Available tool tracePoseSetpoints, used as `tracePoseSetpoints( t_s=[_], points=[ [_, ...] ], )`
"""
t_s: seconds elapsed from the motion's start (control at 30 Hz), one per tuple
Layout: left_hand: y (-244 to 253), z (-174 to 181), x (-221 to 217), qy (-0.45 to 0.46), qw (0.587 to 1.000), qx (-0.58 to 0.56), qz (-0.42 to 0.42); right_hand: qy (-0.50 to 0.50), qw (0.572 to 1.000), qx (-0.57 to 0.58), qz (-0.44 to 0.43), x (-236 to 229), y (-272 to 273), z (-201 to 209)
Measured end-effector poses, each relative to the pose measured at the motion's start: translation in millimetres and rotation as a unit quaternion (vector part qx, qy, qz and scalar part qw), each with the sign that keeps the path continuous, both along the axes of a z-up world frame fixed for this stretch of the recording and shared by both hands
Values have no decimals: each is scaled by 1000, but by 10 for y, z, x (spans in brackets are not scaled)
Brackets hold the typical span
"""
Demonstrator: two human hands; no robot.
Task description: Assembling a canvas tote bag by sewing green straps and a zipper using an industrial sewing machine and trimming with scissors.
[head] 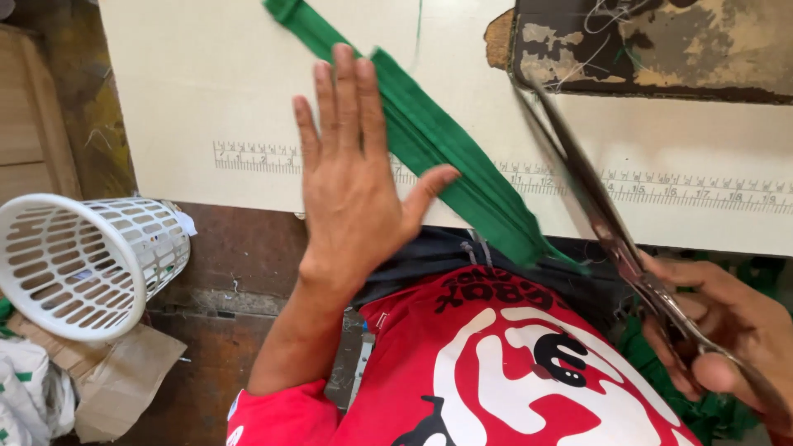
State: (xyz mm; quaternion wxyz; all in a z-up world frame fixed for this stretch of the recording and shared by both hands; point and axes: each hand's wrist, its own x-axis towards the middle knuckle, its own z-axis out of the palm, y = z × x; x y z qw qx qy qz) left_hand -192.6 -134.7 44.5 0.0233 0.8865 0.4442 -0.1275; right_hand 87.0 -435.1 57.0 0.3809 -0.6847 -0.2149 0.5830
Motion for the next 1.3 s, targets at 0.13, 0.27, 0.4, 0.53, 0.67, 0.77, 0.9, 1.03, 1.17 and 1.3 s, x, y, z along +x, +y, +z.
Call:
tracePoseSetpoints(
  t_s=[0.13, 0.27, 0.4, 0.53, 0.67, 0.77, 0.9, 1.03, 1.17, 1.3],
  points=[
    [-315, 31, 84, 77, 996, -6, -49, 62, 997, 7, 41, -84, 73, 31],
    [-482, -26, 88, 74, 996, 28, -48, -137, 953, -222, 151, -290, 510, 157],
    [-473, -36, 74, 87, 994, 41, -53, -190, 952, -151, 186, -377, 604, 150],
    [-497, -94, 54, -31, 999, 28, -35, -188, 958, -152, 156, -415, 645, 153],
    [-494, -79, 55, -61, 997, 19, -31, -166, 947, -223, 160, -399, 745, 170],
    [-483, -56, 61, -5, 999, 33, -41, -199, 942, -204, 175, -345, 683, 153],
    [-196, -160, -102, 51, 995, 36, -74, -259, 953, -37, 154, -275, 530, 148],
    [410, -159, -340, -321, 874, 18, -365, -177, 981, 13, 76, -117, 403, 260],
    [626, 155, -511, -136, 941, 215, -221, -197, 979, -5, 43, -66, 99, 189],
    [224, 107, -393, -202, 973, 52, -100, -194, 980, -40, 12, -116, 31, 122]
  ],
)
